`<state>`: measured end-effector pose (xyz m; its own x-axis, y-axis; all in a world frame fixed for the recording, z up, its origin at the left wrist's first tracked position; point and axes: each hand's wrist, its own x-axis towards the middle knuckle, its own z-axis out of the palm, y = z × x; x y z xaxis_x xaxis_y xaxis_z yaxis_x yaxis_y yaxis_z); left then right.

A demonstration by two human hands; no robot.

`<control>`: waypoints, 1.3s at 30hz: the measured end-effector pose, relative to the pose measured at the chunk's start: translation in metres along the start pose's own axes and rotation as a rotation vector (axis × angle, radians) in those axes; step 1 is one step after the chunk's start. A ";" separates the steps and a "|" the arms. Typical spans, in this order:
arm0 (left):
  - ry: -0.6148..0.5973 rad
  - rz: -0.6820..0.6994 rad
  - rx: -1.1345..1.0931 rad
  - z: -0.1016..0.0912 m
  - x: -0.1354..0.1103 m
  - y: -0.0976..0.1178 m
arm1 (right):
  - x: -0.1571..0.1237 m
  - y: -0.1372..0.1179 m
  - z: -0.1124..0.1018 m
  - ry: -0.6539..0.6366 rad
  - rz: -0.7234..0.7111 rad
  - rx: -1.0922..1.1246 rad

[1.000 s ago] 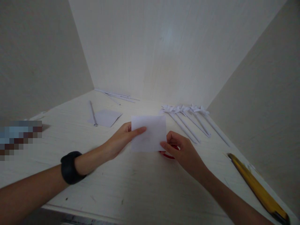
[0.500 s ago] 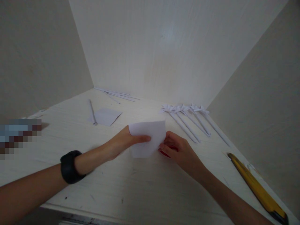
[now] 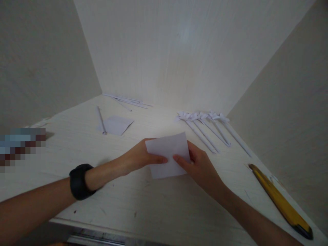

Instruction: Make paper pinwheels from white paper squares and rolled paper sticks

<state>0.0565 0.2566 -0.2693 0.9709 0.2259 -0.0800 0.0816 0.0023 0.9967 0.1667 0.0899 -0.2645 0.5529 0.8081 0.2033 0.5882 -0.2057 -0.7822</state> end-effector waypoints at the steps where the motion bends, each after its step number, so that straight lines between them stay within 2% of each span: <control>1: -0.002 -0.011 -0.012 0.000 0.001 -0.001 | 0.000 0.000 -0.001 0.025 -0.003 -0.020; 6: -0.065 -0.037 -0.138 0.000 0.003 -0.005 | 0.000 -0.001 -0.005 0.168 -0.066 -0.041; 8: -0.077 -0.065 -0.207 0.000 0.002 -0.005 | -0.002 -0.003 -0.006 0.221 -0.143 -0.090; 11: -0.056 -0.099 -0.255 0.001 0.000 -0.002 | -0.005 -0.004 -0.004 0.284 -0.409 -0.208; 14: -0.056 -0.062 -0.250 0.002 -0.002 0.001 | -0.008 -0.005 -0.003 0.273 -0.689 -0.345; 17: -0.061 -0.038 -0.251 0.001 -0.002 0.001 | -0.010 -0.004 -0.003 0.244 -0.828 -0.449; 22: -0.082 -0.048 -0.251 0.001 -0.002 -0.002 | -0.009 -0.002 -0.006 0.196 -0.835 -0.530; 26: -0.114 -0.067 -0.251 0.002 -0.002 0.001 | -0.008 0.000 -0.009 0.216 -0.834 -0.567; 34: -0.202 0.032 -0.386 -0.002 0.000 0.005 | -0.004 0.007 -0.012 0.253 -0.833 -0.649; 39: -0.214 -0.014 -0.269 0.000 -0.001 0.010 | -0.003 0.007 -0.012 0.250 -0.827 -0.702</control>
<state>0.0560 0.2567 -0.2593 0.9977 0.0142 -0.0665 0.0603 0.2670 0.9618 0.1764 0.0787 -0.2637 -0.1071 0.7229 0.6826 0.9901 0.0146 0.1399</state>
